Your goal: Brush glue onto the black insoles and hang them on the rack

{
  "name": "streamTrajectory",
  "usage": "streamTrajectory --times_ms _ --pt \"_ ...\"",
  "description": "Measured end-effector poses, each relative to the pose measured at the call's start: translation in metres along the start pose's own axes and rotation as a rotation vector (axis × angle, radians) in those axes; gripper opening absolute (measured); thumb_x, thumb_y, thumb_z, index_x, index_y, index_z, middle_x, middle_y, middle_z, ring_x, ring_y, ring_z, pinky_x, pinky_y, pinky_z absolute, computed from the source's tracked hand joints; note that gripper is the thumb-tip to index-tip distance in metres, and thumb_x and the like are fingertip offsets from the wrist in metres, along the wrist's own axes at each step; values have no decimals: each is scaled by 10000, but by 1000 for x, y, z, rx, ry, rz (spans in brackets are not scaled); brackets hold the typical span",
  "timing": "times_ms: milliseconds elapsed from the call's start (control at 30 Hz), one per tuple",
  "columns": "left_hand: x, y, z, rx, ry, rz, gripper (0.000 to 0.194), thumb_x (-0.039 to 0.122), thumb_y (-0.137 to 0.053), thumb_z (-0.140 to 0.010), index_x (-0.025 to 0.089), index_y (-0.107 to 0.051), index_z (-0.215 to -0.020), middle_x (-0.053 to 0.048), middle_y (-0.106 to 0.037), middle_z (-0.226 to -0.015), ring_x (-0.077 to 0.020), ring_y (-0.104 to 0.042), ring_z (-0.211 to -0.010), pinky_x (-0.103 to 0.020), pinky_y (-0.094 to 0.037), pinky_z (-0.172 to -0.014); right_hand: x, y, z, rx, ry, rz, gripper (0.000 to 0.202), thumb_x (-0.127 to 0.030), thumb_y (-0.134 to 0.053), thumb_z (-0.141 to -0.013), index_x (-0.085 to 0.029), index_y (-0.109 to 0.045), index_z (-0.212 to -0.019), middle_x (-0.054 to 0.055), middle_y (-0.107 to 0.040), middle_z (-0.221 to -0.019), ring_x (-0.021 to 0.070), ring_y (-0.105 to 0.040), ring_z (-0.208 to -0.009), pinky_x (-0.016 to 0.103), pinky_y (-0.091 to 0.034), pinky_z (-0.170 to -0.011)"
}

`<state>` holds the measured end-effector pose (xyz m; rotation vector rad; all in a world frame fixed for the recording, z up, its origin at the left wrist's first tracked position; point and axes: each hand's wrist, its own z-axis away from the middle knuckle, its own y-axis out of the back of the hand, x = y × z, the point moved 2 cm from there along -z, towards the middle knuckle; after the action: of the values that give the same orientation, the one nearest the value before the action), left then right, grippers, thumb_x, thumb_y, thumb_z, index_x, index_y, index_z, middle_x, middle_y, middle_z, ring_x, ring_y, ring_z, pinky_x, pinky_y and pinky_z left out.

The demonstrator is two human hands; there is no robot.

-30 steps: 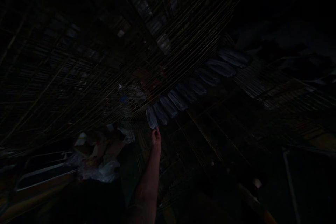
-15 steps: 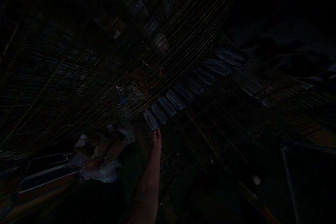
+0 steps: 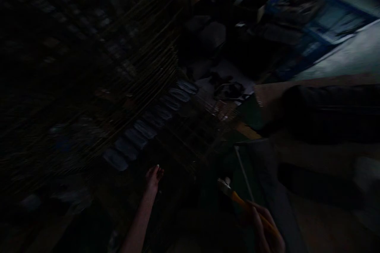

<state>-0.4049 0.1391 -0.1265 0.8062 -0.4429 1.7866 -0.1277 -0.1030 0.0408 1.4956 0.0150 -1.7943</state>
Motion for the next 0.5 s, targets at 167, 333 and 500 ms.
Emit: streamTrajectory --times_ms 167,333,500 --pt "-56 -126 145 -662 -29 -460 316 421 -770 -668 164 -612 -763 31 -571 -536 -98 -528 -462 -171 -391 -405 -4 87 -21 204 -33 -241 342 -477 -574 -884 -175 -621 -1037 46 -665 -749 203 -651 -653 302 -536 -564" --pt "-89 -229 271 -1091 -122 -652 335 463 -715 -691 168 -575 -763 32 -556 -577 -96 -504 -452 -178 -343 -374 7 170 -43 397 106 -143 338 -477 -552 -900 -167 -606 -1021 31 -654 -689 184 -647 -589 297 -549 -535" --pt "-113 -276 299 -988 -397 -809 267 389 -707 -715 171 -555 -728 33 -547 -606 -90 -494 -489 -183 -348 -427 29 177 -61 333 94 -117 321 -473 -518 -923 -186 -594 -1045 22 -660 -696 171 -663 -599 290 -572 -560"
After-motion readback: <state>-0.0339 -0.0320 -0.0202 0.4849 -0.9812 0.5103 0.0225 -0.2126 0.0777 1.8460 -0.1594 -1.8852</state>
